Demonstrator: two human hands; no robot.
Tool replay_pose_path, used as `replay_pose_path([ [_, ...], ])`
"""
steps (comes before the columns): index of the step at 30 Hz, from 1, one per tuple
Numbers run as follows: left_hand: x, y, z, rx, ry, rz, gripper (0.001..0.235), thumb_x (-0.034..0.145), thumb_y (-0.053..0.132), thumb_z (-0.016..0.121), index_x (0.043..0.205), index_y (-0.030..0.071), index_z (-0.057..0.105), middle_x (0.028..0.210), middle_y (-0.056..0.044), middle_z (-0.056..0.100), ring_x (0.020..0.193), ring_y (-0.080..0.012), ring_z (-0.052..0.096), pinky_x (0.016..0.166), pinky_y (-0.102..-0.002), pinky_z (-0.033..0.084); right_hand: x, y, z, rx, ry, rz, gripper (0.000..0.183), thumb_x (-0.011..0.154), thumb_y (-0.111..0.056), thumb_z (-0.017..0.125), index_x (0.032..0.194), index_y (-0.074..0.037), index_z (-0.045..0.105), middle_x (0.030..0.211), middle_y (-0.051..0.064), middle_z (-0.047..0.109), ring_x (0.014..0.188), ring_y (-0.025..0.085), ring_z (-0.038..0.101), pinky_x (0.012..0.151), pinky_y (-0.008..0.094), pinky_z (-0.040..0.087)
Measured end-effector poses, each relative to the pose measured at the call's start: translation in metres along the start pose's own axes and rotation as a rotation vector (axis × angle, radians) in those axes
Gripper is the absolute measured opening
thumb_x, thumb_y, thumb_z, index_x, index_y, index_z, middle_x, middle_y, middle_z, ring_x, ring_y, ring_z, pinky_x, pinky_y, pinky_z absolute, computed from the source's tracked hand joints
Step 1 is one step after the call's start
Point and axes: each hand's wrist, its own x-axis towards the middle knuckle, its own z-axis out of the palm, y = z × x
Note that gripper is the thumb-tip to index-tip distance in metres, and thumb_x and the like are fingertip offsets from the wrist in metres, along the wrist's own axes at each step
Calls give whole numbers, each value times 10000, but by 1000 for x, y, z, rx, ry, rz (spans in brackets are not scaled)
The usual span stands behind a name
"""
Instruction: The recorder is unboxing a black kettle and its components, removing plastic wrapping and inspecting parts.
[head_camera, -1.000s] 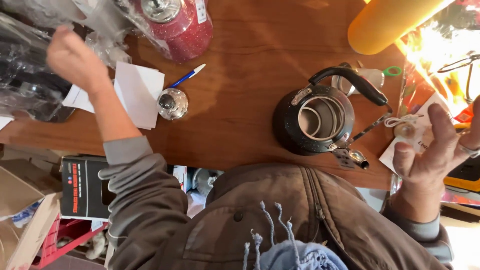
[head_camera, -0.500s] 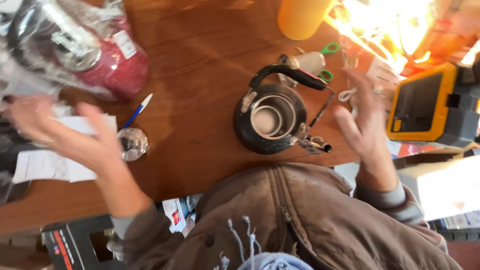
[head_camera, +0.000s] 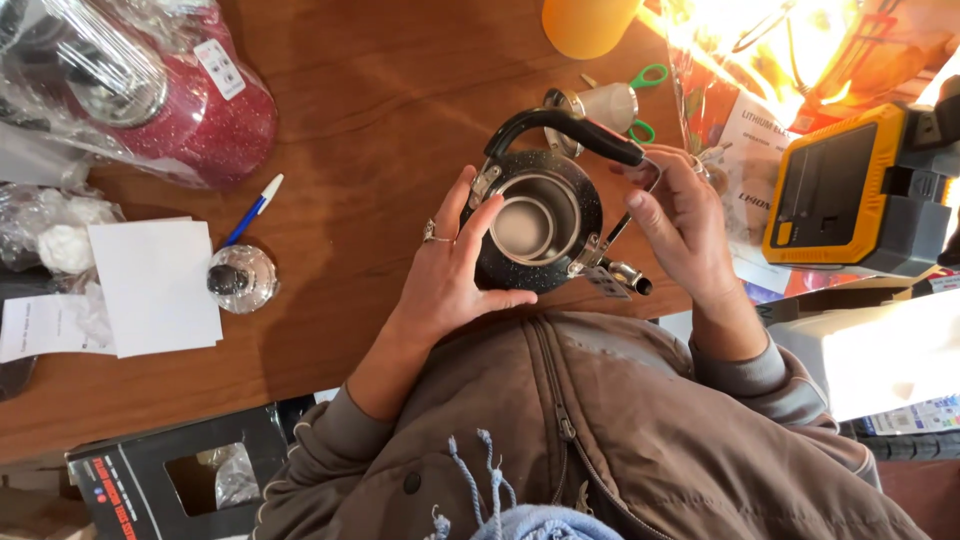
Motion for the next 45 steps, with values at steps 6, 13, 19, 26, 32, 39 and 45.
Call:
replay_pose_path([
  [6,-1,3,2,1,17,-25,1093,640,465,987,1512,114,429,1668,-246,228,1501,-416,406,1173,-472,465,-2,-12,1,106,5,-38,392,1114,-154,607,1424,50,479,1421,166,544,1291,229,662,1037,318,547],
  [13,0,5,4,60,37,-5,942,669,490,972,1422,132,536,1637,-261,294,1451,-422,470,1150,-462,482,-9,-33,3,-91,3,-264,448,1036,-45,661,1422,27,446,1513,229,536,1344,337,620,1107,394,540],
  [19,3,0,5,92,84,0,914,711,508,955,1433,109,562,1591,-261,341,1374,-458,520,1090,-494,506,-16,-43,8,-245,-159,-526,467,921,-21,762,1314,-39,508,1428,213,601,1184,410,701,952,395,591],
  [26,5,1,6,155,113,18,705,679,493,979,1194,154,638,1510,-243,405,1232,-438,602,970,-501,554,-18,-12,18,-157,-56,-261,308,972,-14,724,1254,-16,602,1092,155,729,928,281,728,794,371,571],
  [32,9,4,-8,217,231,13,674,673,487,999,1135,160,633,1504,-232,405,1221,-422,616,959,-486,576,24,-22,30,107,-14,-162,239,1093,-35,544,1320,23,590,1055,126,730,944,177,718,810,316,582],
  [39,14,-16,-18,306,417,-6,649,688,441,1022,1101,154,613,1481,-217,408,1257,-429,589,987,-476,571,70,-27,26,98,-64,-356,282,1129,-75,597,1376,55,559,1188,110,727,1077,209,706,948,319,572],
  [45,21,-50,-17,325,576,-86,655,714,468,1027,1115,170,604,1470,-220,396,1262,-427,587,970,-473,590,61,51,-17,254,91,-328,231,1190,-52,595,1392,58,574,1354,123,665,1276,203,637,1137,345,517],
])
